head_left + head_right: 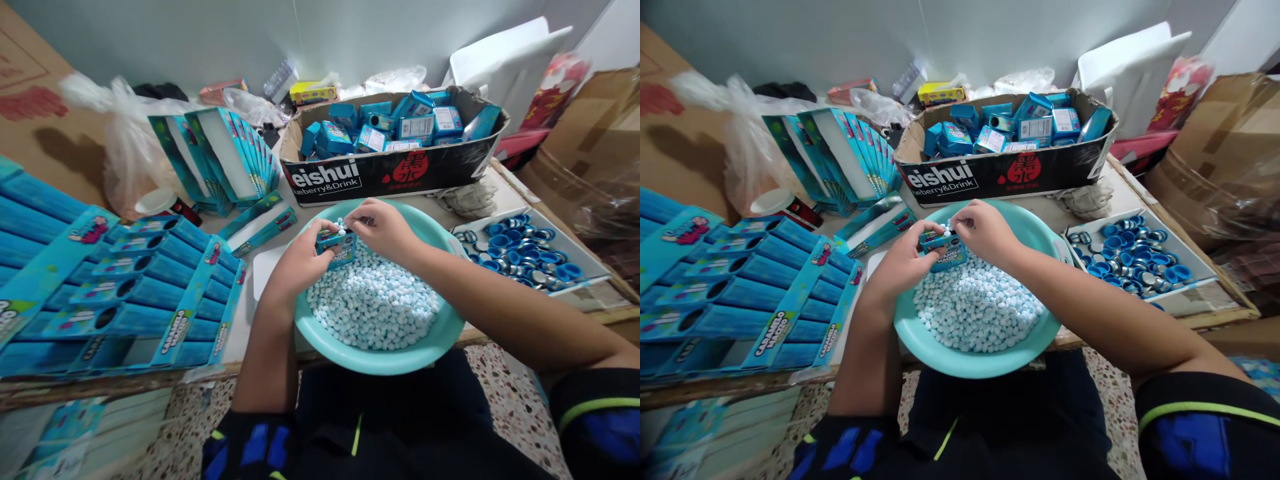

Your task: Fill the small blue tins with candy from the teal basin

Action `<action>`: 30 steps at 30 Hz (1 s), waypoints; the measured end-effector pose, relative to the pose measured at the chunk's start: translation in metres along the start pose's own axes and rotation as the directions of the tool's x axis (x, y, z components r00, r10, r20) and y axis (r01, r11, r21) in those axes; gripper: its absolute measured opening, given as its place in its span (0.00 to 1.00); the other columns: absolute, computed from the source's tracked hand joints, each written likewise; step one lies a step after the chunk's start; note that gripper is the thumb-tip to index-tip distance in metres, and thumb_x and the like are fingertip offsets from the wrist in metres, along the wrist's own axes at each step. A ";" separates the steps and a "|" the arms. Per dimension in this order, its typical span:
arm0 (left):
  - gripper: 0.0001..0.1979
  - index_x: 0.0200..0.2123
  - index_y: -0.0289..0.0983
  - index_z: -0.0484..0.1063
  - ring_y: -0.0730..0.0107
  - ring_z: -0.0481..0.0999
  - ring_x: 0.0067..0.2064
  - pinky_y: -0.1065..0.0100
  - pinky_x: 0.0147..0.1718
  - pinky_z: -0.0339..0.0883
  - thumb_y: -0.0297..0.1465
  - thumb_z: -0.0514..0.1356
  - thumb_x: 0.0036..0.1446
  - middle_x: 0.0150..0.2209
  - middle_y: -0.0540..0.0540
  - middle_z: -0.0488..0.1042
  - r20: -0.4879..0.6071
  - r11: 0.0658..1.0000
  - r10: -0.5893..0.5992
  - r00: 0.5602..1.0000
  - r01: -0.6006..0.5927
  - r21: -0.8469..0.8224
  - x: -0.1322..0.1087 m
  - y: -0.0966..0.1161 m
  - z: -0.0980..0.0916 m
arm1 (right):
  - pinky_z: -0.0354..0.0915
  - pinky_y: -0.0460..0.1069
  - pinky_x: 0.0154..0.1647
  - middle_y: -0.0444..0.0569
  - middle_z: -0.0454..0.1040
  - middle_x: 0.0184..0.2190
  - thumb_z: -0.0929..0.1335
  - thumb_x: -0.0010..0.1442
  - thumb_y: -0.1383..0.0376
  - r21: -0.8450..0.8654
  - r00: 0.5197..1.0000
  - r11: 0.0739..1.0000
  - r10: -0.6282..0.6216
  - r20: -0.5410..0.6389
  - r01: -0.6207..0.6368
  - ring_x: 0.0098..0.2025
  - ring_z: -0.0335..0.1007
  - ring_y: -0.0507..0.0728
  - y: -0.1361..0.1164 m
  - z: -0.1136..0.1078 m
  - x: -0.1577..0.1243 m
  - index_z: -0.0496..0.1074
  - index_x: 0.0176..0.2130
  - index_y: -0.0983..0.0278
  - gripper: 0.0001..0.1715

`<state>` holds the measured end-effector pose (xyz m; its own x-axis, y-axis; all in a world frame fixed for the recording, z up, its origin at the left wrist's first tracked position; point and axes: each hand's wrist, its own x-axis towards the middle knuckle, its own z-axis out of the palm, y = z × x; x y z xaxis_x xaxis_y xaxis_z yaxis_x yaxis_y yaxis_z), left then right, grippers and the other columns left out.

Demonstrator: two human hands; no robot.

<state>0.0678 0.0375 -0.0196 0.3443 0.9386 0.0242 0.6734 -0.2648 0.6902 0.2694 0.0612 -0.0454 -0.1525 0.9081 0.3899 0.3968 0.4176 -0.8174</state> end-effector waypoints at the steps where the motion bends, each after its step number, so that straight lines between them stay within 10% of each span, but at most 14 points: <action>1: 0.14 0.52 0.44 0.71 0.70 0.70 0.31 0.63 0.33 0.68 0.35 0.60 0.63 0.47 0.48 0.77 0.021 1.000 0.005 1.000 -0.005 0.000 0.000 0.000 0.000 | 0.65 0.56 0.41 0.49 0.74 0.33 0.69 0.63 0.66 0.006 1.000 1.000 0.011 0.010 -0.011 0.36 0.69 0.58 -0.001 0.000 0.000 0.79 0.29 0.59 0.11; 9: 0.23 0.57 0.43 0.63 0.65 0.75 0.35 0.63 0.35 0.68 0.34 0.64 0.60 0.43 0.48 0.77 -0.021 0.999 -0.040 0.999 0.040 -0.022 0.000 -0.004 0.003 | 0.62 0.55 0.39 0.48 0.72 0.32 0.70 0.64 0.68 -0.071 0.993 0.994 0.093 0.072 -0.088 0.34 0.67 0.56 -0.007 -0.004 0.001 0.79 0.29 0.62 0.11; 17: 0.12 0.49 0.43 0.70 0.68 0.71 0.32 0.66 0.30 0.63 0.33 0.63 0.62 0.40 0.49 0.76 0.034 1.000 -0.006 0.999 0.007 -0.026 -0.001 -0.001 0.003 | 0.63 0.55 0.42 0.51 0.71 0.35 0.71 0.63 0.69 -0.233 0.975 0.958 0.195 0.111 -0.165 0.38 0.69 0.58 -0.013 -0.004 0.000 0.73 0.24 0.63 0.14; 30: 0.32 0.65 0.43 0.67 0.51 0.80 0.51 0.51 0.51 0.78 0.33 0.69 0.59 0.57 0.40 0.77 -0.058 0.988 0.011 0.998 -0.020 -0.153 0.003 -0.006 0.005 | 0.59 0.49 0.30 0.42 0.70 0.32 0.73 0.58 0.68 0.051 0.972 0.973 0.222 0.075 -0.226 0.31 0.65 0.53 -0.005 -0.006 0.002 0.70 0.42 0.61 0.12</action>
<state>0.0683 0.0402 -0.0271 0.3133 0.9468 0.0733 0.5582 -0.2460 0.7924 0.2726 0.0606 -0.0379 -0.1276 0.9779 0.1658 0.3742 0.2023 -0.9050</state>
